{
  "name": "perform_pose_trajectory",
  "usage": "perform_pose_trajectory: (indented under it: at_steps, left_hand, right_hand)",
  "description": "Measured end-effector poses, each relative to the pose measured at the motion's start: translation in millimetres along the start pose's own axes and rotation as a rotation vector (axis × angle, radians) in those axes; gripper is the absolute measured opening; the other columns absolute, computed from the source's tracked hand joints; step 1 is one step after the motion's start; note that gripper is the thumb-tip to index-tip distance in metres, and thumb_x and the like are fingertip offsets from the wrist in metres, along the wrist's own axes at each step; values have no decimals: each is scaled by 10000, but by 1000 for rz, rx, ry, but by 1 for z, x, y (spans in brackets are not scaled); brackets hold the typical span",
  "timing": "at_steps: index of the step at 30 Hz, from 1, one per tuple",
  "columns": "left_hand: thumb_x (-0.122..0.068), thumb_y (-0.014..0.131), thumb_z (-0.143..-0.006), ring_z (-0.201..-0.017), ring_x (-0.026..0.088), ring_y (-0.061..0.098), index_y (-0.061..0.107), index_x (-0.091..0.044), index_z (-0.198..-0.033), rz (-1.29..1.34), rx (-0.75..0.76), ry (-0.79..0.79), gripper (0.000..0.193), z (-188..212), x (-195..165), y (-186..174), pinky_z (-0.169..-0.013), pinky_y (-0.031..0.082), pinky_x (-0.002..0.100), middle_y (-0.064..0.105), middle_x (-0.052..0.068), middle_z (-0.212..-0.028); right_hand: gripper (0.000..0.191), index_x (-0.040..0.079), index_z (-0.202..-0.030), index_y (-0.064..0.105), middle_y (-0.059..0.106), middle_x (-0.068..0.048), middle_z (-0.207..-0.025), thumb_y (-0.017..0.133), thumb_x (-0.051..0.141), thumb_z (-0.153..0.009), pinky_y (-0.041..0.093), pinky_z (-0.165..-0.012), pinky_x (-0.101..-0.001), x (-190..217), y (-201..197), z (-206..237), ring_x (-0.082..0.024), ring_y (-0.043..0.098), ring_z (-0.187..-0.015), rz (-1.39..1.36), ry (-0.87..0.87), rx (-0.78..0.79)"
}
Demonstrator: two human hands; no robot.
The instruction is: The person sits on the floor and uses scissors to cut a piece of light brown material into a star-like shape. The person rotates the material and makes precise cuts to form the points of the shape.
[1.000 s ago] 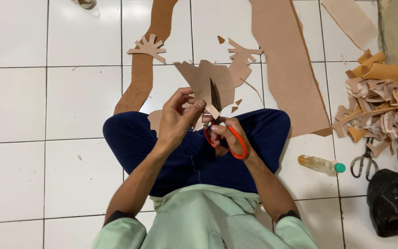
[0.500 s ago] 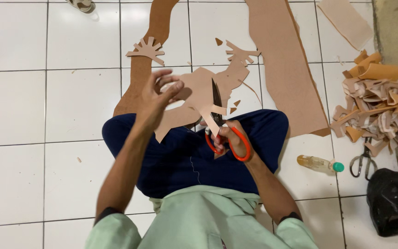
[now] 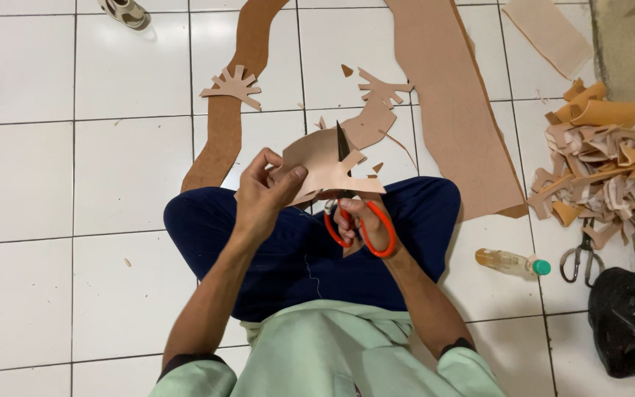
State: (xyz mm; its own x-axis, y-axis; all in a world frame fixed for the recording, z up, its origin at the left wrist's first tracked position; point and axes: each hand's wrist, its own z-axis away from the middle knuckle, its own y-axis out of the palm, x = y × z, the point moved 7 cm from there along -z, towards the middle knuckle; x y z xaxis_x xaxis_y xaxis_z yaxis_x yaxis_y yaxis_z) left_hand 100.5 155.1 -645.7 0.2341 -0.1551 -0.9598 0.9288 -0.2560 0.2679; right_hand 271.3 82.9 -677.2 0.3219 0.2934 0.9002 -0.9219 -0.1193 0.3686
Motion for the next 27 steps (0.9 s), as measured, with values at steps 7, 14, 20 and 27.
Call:
perform_pose_trajectory:
  at_steps: [7, 14, 20, 27]
  left_hand:
    - [-47, 678, -991, -530, 5, 450, 479, -98, -892, 256, -107, 8, 228, 15, 20, 19, -427, 343, 163, 552, -16, -684]
    - [-7, 658, -991, -806, 57, 626, 475, -94, -924, 486, -90, 52, 214, 17, 29, 29, -731, 561, 186, 610, 46, -882]
    - [-11, 645, -952, -791, 85, 675, 469, -98, -901, 467, -133, -14, 203, 15, 39, 29, -755, 612, 207, 627, 58, -855]
    - [-112, 750, -990, -643, 183, 550, 592, 21, -1072, -113, -115, -65, 222, -2, 17, -17, -564, 479, 311, 590, 114, -749]
  right_hand:
    - [340, -13, -859, 582, 502, -51, -600, 552, 311, -958, 412, -420, -273, -15, -1, -9, -117, 457, -455, -85, -26, -106]
    - [300, 0, -818, 542, 505, -62, -599, 557, 264, -960, 418, -426, -289, -12, 5, -9, -119, 445, -449, -87, -114, -179]
    - [273, -7, -824, 559, 487, -54, -557, 542, 230, -959, 370, -376, -273, -26, 1, -9, -113, 418, -399, -84, -106, -312]
    - [272, -18, -1075, 662, 574, -37, -692, 574, 235, -1030, 450, -498, -261, -2, -15, -3, -106, 541, -552, 202, -373, -127]
